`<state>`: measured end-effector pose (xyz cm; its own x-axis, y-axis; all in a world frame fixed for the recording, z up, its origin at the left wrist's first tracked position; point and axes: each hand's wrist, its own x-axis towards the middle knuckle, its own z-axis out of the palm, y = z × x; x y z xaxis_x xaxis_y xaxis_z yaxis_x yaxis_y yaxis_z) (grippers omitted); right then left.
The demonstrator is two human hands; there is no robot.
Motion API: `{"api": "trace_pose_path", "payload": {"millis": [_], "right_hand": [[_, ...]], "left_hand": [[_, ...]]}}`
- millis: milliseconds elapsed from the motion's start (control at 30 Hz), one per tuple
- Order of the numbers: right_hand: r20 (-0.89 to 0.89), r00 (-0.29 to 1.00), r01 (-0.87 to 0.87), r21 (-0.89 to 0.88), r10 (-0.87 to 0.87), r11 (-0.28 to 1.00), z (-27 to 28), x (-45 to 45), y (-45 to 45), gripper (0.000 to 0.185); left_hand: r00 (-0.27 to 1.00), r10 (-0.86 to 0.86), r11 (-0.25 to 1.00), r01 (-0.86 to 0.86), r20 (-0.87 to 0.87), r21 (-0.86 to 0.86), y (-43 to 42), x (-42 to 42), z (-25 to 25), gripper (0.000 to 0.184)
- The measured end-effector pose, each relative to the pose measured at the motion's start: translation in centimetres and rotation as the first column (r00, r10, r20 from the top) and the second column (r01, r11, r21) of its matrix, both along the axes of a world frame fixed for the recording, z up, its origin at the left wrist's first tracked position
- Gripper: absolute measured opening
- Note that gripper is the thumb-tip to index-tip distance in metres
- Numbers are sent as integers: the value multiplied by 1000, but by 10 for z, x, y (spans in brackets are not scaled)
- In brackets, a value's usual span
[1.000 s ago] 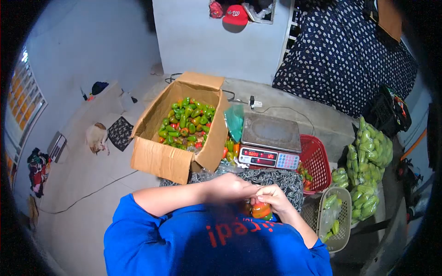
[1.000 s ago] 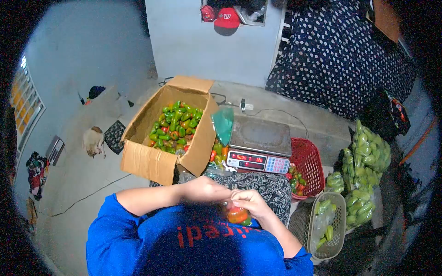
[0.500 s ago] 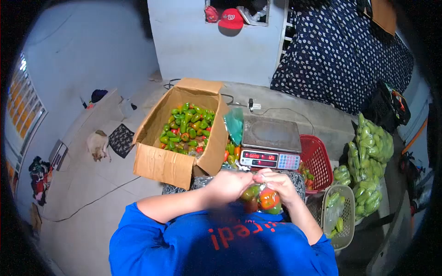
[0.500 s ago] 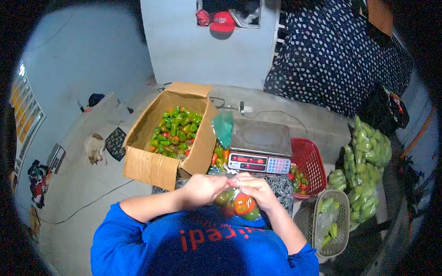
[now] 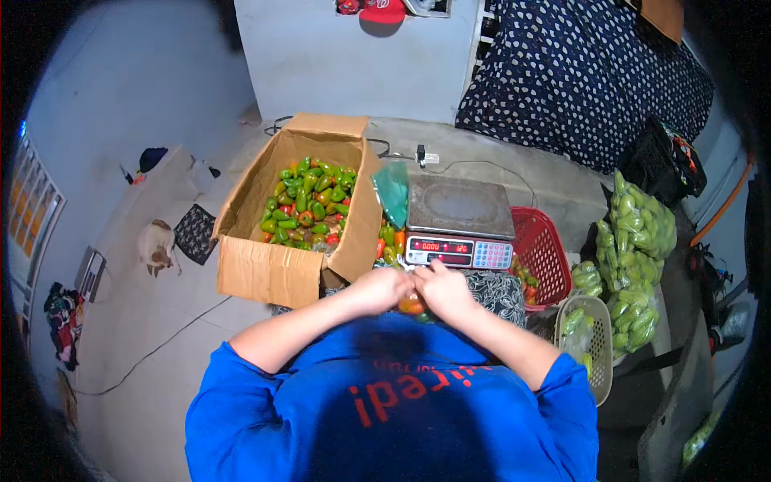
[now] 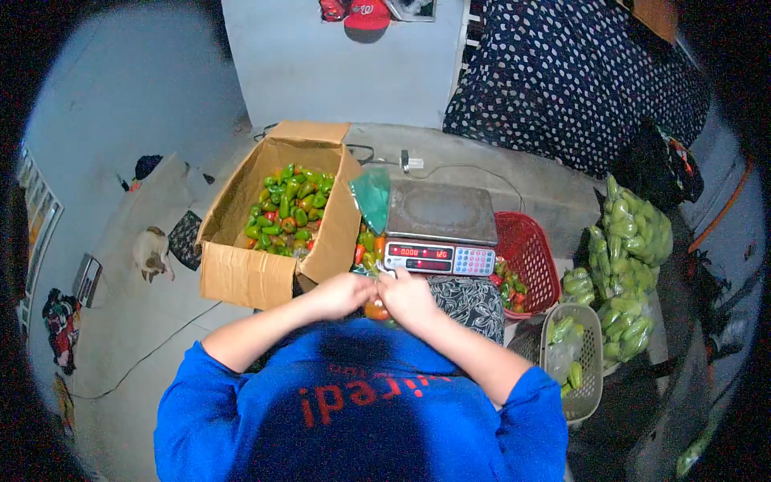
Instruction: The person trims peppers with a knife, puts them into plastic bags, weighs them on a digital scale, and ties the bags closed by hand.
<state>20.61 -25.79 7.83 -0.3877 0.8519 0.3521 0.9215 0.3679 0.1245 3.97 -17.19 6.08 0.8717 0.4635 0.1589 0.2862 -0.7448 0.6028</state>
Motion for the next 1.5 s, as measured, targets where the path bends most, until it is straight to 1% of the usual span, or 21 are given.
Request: {"api": "trace_pose_path", "payload": {"millis": [67, 133, 200, 267, 333, 400, 500, 567, 667, 800, 867, 933, 967, 1000, 1067, 1133, 1200, 1233, 1267, 1300, 1500], "right_hand": [[109, 994, 14, 73, -22, 997, 8, 3, 29, 10], [83, 996, -1, 221, -17, 975, 46, -4, 55, 12], [-76, 991, -59, 463, 106, 884, 96, -13, 68, 17], [-321, 848, -57, 736, 422, 675, 140, -32, 62, 20], [-417, 730, -23, 776, 541, 630, 150, -46, 45, 22], [-546, 630, -90, 655, 553, 750, 123, -37, 28, 20], [-300, 834, -211, 602, 463, 770, 125, -20, -5, 18], [-86, 964, -197, 398, 250, 896, 127, -25, -32, 9], [84, 993, -89, 47, 85, 995, 97, -24, -38, 9], [145, 983, -41, -406, 109, 913, 72, -15, -14, 10], [35, 999, -27, -344, 42, 938, 78, -11, 0, 13], [-173, 984, 22, -124, -43, 992, 73, -8, 16, 15], [-331, 933, 135, -35, -139, 990, 78, -12, 22, 16], [-563, 826, 77, 88, -14, 993, 93, -12, 22, 12], [-918, 336, -79, 198, 213, 977, 103, -25, 17, 7], [-962, 26, -148, 265, 272, 953, 96, -43, -2, 16], [-996, -79, -385, 65, 37, 921, 93, -31, -19, 14], [-863, 339, -363, 247, 374, 898, 97, -21, -18, 14], [-465, 672, -419, 402, 576, 814, 101, -10, -19, 14], [-327, 799, -387, 361, 504, 848, 104, -12, -31, 16], [85, 989, -106, -172, 122, 979, 65, -4, -21, 14]], "left_hand": [[972, 199, 535, -2, 124, -845, 13, 0, 11, 18], [807, 492, 70, 336, 326, -939, 18, -5, 34, 16], [535, 706, 221, 455, 464, -862, -27, -5, 110, 17], [454, 466, 638, 423, 760, -643, -46, -15, 137, 21], [608, 329, 782, 253, 722, -569, -56, -25, 142, 15], [658, 154, 976, 15, 737, -217, -46, -28, 126, 11], [858, -190, 976, 114, 478, 183, -15, -45, 124, 10], [964, -196, 860, 81, 181, 503, -9, -54, 125, 15], [967, -251, 850, 238, -35, 470, 1, -51, 102, 15], [920, -196, 902, 305, -340, 306, -7, -26, 89, 21], [945, -115, 961, 183, -306, 205, -18, -14, 96, 24], [973, -68, 996, 79, 220, -44, -8, -6, 70, 24], [928, 74, 876, 115, 365, -469, -5, -6, 69, 24], [868, 261, 580, 208, 422, -787, -12, -9, 89, 23], [780, 337, 691, 175, 527, -701, -48, -10, 109, 20], [785, 213, 704, 290, 582, -648, -62, -18, 93, 19], [855, -6, 969, 133, 519, -206, -50, -31, 78, 11], [873, -142, 990, 120, 467, 77, -36, -35, 78, 10], [889, -258, 927, 117, 379, 358, -25, -40, 83, 9], [925, -291, 877, 155, 245, 454, -20, -44, 92, 13], [941, -193, 896, 285, -279, 342, -1, -33, 80, 15]]}}
